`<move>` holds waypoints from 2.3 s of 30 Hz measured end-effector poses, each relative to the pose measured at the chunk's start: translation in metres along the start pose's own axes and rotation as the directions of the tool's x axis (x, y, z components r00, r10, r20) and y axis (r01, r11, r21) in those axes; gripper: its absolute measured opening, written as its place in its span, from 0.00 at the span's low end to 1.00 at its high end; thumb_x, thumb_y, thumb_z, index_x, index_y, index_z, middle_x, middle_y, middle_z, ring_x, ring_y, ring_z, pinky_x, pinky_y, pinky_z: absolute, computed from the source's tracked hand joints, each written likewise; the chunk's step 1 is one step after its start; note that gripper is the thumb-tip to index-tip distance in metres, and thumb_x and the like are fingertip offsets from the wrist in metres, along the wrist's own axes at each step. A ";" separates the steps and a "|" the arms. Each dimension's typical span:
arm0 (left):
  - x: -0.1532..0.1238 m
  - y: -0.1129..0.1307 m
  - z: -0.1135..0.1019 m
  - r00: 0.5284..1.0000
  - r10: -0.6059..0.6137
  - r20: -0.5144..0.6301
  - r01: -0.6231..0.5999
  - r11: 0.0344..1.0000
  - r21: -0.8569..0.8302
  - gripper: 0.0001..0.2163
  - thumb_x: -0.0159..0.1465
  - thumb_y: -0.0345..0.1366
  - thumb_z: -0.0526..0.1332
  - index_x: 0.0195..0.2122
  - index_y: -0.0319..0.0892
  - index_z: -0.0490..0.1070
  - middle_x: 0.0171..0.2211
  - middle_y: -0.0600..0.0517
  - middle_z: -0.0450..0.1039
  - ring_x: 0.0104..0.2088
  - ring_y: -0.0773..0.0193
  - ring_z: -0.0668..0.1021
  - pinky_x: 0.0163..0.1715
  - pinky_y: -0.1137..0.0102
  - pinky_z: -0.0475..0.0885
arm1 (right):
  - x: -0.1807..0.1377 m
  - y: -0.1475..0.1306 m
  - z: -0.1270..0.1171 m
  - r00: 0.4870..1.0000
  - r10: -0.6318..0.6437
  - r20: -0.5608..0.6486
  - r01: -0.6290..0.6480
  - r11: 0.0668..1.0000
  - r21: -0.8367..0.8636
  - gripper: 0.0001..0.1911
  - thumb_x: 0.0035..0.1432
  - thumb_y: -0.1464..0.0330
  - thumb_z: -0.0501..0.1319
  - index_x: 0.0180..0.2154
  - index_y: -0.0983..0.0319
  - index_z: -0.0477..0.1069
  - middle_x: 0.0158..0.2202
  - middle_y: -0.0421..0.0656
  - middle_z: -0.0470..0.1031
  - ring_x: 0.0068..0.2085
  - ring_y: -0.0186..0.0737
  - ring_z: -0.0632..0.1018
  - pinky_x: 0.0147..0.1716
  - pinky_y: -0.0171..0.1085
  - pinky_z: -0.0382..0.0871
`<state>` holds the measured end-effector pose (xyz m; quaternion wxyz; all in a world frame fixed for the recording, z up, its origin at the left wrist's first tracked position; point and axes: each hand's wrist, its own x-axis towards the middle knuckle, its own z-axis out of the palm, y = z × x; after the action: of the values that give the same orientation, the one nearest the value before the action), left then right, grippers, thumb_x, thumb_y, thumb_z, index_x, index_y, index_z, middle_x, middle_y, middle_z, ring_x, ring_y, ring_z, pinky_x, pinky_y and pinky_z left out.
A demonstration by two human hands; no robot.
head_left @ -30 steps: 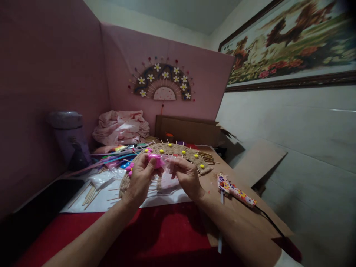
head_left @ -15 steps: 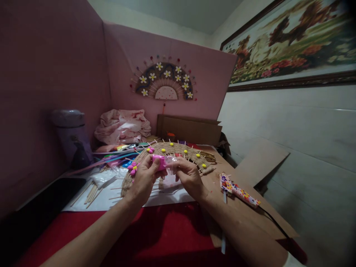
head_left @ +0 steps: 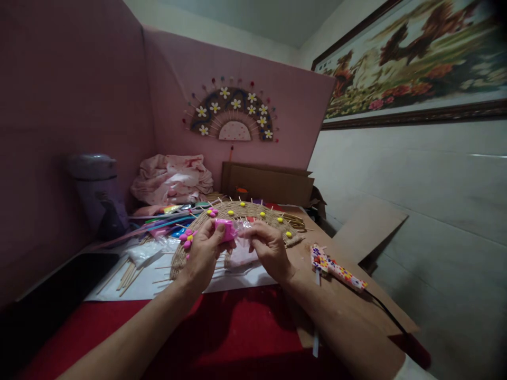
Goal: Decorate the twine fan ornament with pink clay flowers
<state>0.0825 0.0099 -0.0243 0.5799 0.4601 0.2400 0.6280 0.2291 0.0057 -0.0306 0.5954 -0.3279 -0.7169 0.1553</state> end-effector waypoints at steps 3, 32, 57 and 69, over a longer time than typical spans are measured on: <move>0.000 0.000 -0.001 0.999 0.031 0.012 -0.031 0.999 0.026 0.11 0.55 0.41 0.65 0.29 0.40 0.66 0.25 0.56 0.67 0.22 0.72 0.69 0.22 0.76 0.67 | 0.000 0.000 -0.001 0.998 -0.056 0.021 0.058 0.996 -0.065 0.14 0.50 0.79 0.53 0.29 0.61 0.76 0.27 0.40 0.69 0.31 0.34 0.70 0.32 0.36 0.66; 0.001 0.001 -0.002 1.000 0.006 -0.011 -0.006 1.000 -0.005 0.14 0.53 0.45 0.66 0.31 0.39 0.68 0.28 0.53 0.70 0.24 0.71 0.71 0.23 0.75 0.69 | -0.002 0.001 0.002 1.000 -0.004 -0.010 0.005 0.994 0.106 0.20 0.53 0.78 0.54 0.42 0.55 0.77 0.26 0.39 0.66 0.26 0.30 0.67 0.25 0.32 0.63; -0.003 -0.005 -0.001 0.994 0.016 0.109 -0.030 0.991 0.128 0.09 0.55 0.37 0.64 0.32 0.39 0.66 0.23 0.55 0.70 0.21 0.70 0.72 0.21 0.74 0.68 | 0.000 0.002 0.004 0.980 0.200 -0.021 -0.181 0.920 0.347 0.09 0.56 0.63 0.61 0.27 0.57 0.79 0.25 0.39 0.63 0.32 0.35 0.65 0.33 0.35 0.59; -0.002 -0.006 0.000 0.962 0.272 0.040 -0.270 0.910 0.314 0.06 0.55 0.33 0.64 0.30 0.41 0.67 0.25 0.57 0.67 0.25 0.72 0.71 0.25 0.75 0.71 | 0.003 0.007 0.005 0.877 0.475 0.076 -0.410 0.656 0.634 0.10 0.42 0.62 0.70 0.32 0.54 0.80 0.31 0.39 0.75 0.26 0.31 0.64 0.28 0.35 0.59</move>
<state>0.0853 0.0095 -0.0298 0.4054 0.5746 0.2726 0.6566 0.2258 0.0141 -0.0336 0.6479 -0.2801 -0.4906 0.5110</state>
